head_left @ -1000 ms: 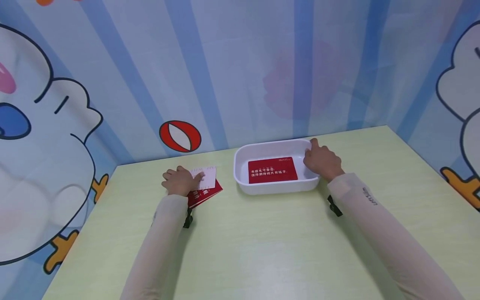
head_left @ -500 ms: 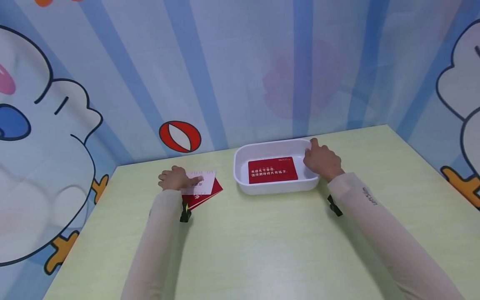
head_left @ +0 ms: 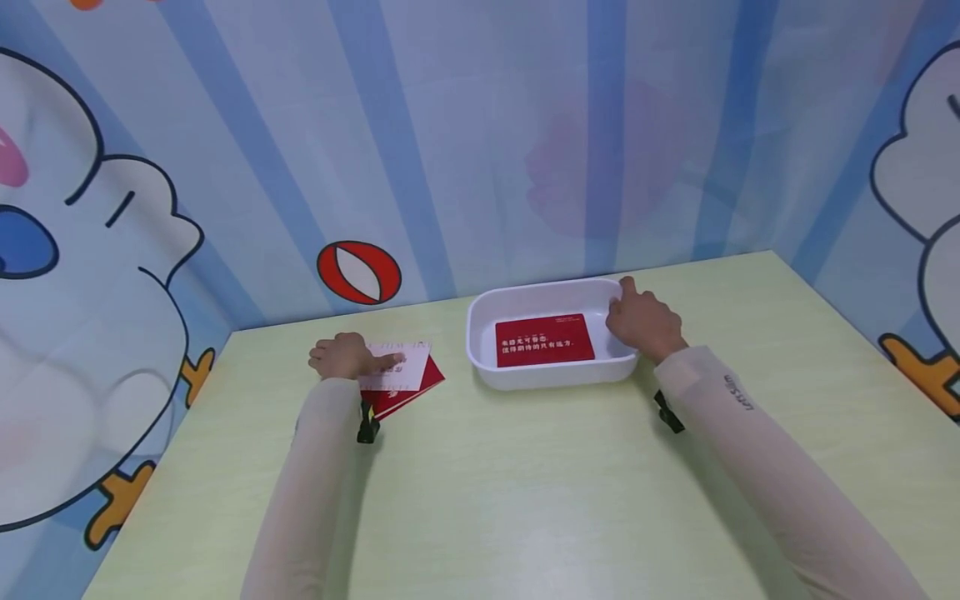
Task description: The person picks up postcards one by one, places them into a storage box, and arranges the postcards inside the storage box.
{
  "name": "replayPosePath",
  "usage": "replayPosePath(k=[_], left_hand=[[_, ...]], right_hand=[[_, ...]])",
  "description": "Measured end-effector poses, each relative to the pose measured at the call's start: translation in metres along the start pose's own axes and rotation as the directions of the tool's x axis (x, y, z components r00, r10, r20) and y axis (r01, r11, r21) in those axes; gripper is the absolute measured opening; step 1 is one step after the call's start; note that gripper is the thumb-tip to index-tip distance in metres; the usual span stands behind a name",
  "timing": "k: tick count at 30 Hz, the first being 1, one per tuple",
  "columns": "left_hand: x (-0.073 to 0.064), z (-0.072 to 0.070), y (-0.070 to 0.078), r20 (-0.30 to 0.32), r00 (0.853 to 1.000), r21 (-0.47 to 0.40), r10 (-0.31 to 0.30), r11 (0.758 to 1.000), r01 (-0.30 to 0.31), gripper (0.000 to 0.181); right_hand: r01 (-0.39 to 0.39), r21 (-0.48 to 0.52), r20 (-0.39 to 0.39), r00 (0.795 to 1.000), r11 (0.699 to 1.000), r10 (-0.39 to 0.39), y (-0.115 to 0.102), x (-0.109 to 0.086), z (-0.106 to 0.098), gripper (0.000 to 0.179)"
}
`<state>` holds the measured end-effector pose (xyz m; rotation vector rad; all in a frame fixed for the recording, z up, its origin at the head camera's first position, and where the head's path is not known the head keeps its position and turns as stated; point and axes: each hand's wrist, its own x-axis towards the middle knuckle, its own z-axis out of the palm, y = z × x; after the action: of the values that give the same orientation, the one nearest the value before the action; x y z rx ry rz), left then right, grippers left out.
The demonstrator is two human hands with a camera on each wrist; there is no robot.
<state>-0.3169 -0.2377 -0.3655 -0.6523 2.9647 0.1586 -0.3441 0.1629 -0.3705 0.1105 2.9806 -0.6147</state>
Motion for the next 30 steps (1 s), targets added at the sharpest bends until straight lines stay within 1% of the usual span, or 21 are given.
replayPosePath(k=[4,11,17,20,23,25,30], left_hand=[[0.0001,-0.0012,-0.0007,-0.009,1.0,-0.003,0.003,1.0,-0.003,0.084],[0.0009,-0.0031,-0.0017,-0.032,0.999,-0.051,-0.007,0.999,0.006,0.095],[-0.0034,-0.0052,-0.0027,-0.03,1.0,-0.081,0.009,0.997,-0.011,0.094],[-0.004,-0.0057,-0.0038,-0.032,0.999,-0.119,0.018,0.993,-0.022,0.095],[-0.0029,-0.0058,-0.0046,-0.028,0.999,-0.178,0.02,0.984,-0.025,0.097],[-0.0015,-0.0058,-0.0044,-0.014,1.0,-0.227,0.018,0.974,-0.021,0.098],[0.0018,-0.0063,-0.0039,0.048,0.999,-0.329,0.021,0.944,-0.004,0.097]], right_hand=[[0.003,0.005,-0.005,1.0,1.0,-0.003,-0.0013,-0.0002,-0.0015,0.058],[0.002,0.001,-0.003,1.0,1.0,-0.002,-0.003,-0.002,-0.0036,0.058],[0.003,-0.002,-0.007,1.0,1.0,-0.003,-0.002,-0.0019,-0.0028,0.058],[-0.001,0.001,-0.007,1.0,1.0,0.001,-0.0021,-0.0023,-0.0028,0.058],[-0.004,0.004,-0.003,1.0,1.0,0.004,-0.0027,-0.0024,-0.0029,0.058],[-0.005,0.002,0.0,1.0,1.0,0.005,-0.0027,-0.0023,-0.0028,0.059],[-0.003,-0.001,0.006,1.0,1.0,0.003,-0.0024,-0.0025,-0.0022,0.059]])
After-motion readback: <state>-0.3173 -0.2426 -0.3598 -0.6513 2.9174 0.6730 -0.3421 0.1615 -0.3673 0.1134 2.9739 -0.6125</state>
